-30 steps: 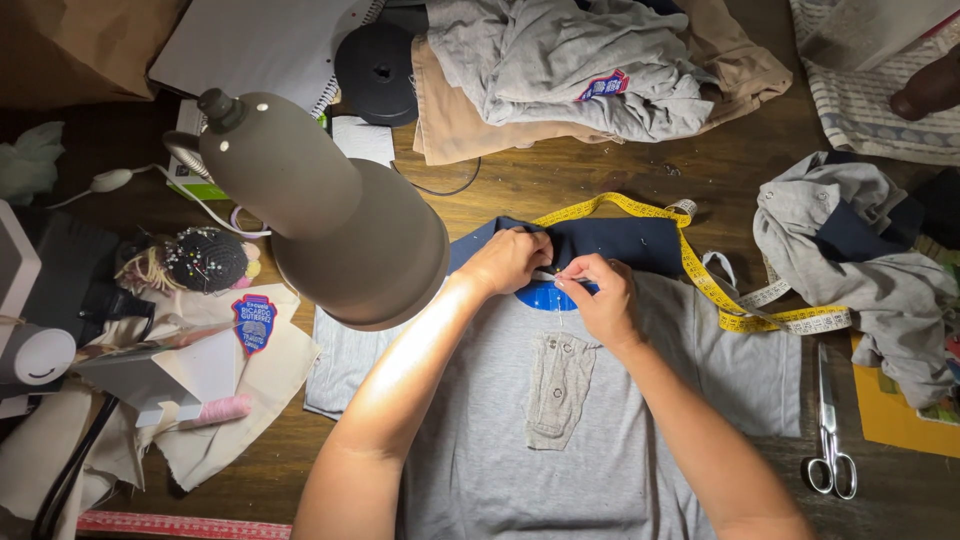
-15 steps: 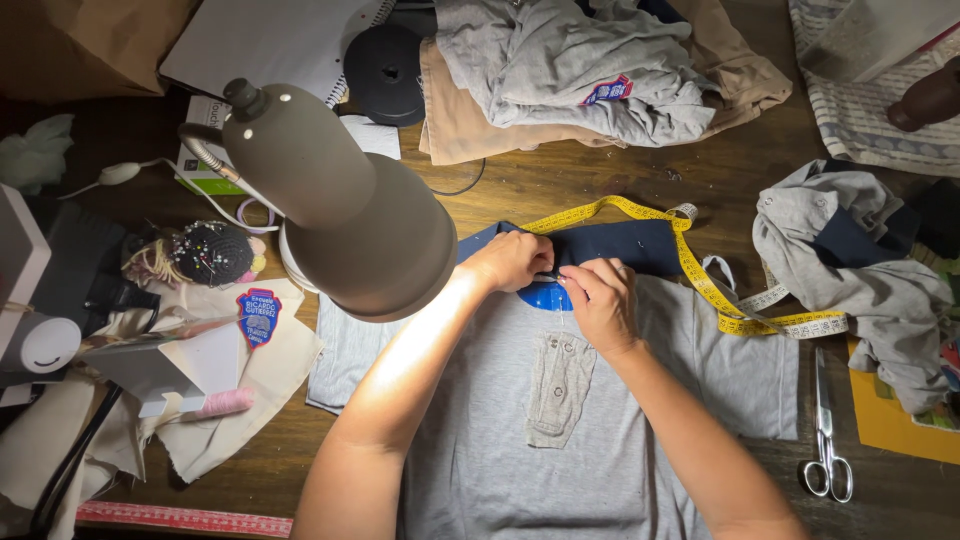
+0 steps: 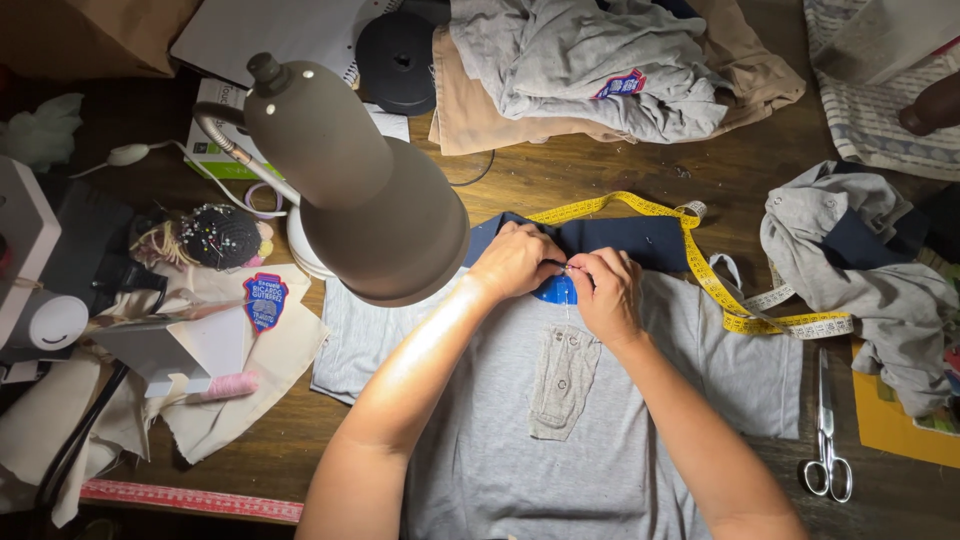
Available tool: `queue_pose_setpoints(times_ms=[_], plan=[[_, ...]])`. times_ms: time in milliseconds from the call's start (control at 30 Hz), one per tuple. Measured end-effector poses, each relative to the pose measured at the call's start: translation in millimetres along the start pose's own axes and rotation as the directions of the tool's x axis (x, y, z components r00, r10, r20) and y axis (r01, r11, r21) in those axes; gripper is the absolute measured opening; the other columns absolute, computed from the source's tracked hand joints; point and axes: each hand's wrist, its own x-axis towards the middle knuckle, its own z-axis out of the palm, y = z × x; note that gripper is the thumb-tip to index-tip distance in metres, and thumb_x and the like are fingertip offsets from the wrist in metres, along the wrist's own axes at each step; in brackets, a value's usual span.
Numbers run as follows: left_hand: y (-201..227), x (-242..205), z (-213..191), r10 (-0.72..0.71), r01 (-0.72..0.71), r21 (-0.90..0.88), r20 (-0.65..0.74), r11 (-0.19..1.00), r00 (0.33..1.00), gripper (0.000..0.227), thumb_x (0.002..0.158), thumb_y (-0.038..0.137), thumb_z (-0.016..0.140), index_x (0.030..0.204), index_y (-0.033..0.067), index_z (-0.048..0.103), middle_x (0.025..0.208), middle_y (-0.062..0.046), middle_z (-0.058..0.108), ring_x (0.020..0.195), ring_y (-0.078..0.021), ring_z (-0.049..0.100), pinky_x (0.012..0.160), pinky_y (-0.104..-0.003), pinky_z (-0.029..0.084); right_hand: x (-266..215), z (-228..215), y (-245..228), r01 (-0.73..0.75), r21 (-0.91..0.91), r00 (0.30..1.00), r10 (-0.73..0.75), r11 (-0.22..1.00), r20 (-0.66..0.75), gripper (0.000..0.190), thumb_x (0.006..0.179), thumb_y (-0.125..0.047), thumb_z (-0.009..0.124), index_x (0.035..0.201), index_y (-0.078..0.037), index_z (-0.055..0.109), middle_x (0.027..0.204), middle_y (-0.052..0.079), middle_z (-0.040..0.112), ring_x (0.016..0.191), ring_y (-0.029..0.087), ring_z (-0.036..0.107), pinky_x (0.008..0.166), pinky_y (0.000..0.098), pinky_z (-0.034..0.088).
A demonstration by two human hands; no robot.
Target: Pinning a blue collar onto the neckline of a grey t-shirt at a sewing workstation
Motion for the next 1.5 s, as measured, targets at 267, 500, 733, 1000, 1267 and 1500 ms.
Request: queue_pose_setpoints(times_ms=[267,500,733,1000,1267,1500], plan=[[-7.0,-13.1,28.0,0.051,-0.023,0.126,-0.223,0.992,0.974,0.011,0.086,0.031,0.075,0.095,0.0247,0.076,0.089,0.007,0.073,0.095,-0.0171,0.065,0.084,-0.036,0.045,0.7,-5.2,62.2,-0.079,-0.074,0.991,0.086,0.994,0.101,0.009,0.094,-0.028,0.072,0.103,-0.025,0.072,0.085,-0.006,0.072,0.088,0.023,0.069,0.086,0.0399,0.049],[-6.9,-15.7,30.6,0.046,-0.004,0.147,-0.285,0.989,0.957,0.007,0.090,0.034,0.071,0.094,0.0294,0.074,0.084,0.006,0.067,0.092,-0.0157,0.064,0.089,-0.034,0.044,30.5,-87.7,81.0,-0.262,-0.013,0.828,0.231,0.965,0.511,0.034,0.086,-0.003,0.070,0.117,-0.015,0.076,0.127,0.011,0.069,0.113,0.045,0.066,0.095,0.0552,0.054],[-8.1,-11.6,41.8,-0.027,0.071,0.135,-0.307,0.988,0.951,0.005,0.090,0.033,0.071,0.091,0.0301,0.074,0.082,0.008,0.063,0.091,-0.0135,0.063,0.088,-0.035,0.043,0.9,-59.3,131.6,0.073,-0.040,0.963,-0.060,0.997,0.262,0.016,0.094,-0.015,0.069,0.106,-0.020,0.078,0.110,0.000,0.072,0.099,0.027,0.071,0.088,0.0402,0.057],[-6.2,-7.4,42.2,-0.119,0.161,0.147,-0.257,0.976,0.959,0.010,0.087,0.028,0.070,0.095,0.0287,0.077,0.082,0.006,0.064,0.092,-0.0155,0.063,0.089,-0.037,0.043,-33.4,-54.7,189.6,0.340,-0.399,0.939,-0.285,0.851,0.193,0.020,0.100,-0.018,0.059,0.109,-0.029,0.074,0.092,-0.003,0.061,0.086,0.018,0.063,0.077,0.0332,0.052],[-1.3,-6.2,32.3,-0.165,0.187,0.088,-0.215,0.978,0.963,0.014,0.087,0.027,0.070,0.098,0.0261,0.078,0.083,0.004,0.066,0.094,-0.0180,0.063,0.091,-0.037,0.043,6.8,-63.4,92.4,0.130,-0.064,0.959,-0.109,0.989,0.262,0.018,0.083,-0.018,0.070,0.099,-0.022,0.078,0.099,0.001,0.065,0.095,0.024,0.064,0.083,0.0384,0.051],[2.0,-8.2,25.6,-0.189,0.194,0.009,-0.197,0.981,0.962,0.016,0.088,0.026,0.070,0.101,0.0230,0.078,0.083,0.001,0.066,0.096,-0.0198,0.063,0.094,-0.037,0.042,12.0,-31.6,82.4,0.024,-0.436,0.911,0.161,0.900,0.381,0.023,0.078,-0.038,0.073,0.092,-0.021,0.079,0.094,0.002,0.062,0.096,0.027,0.064,0.080,0.0425,0.053]])
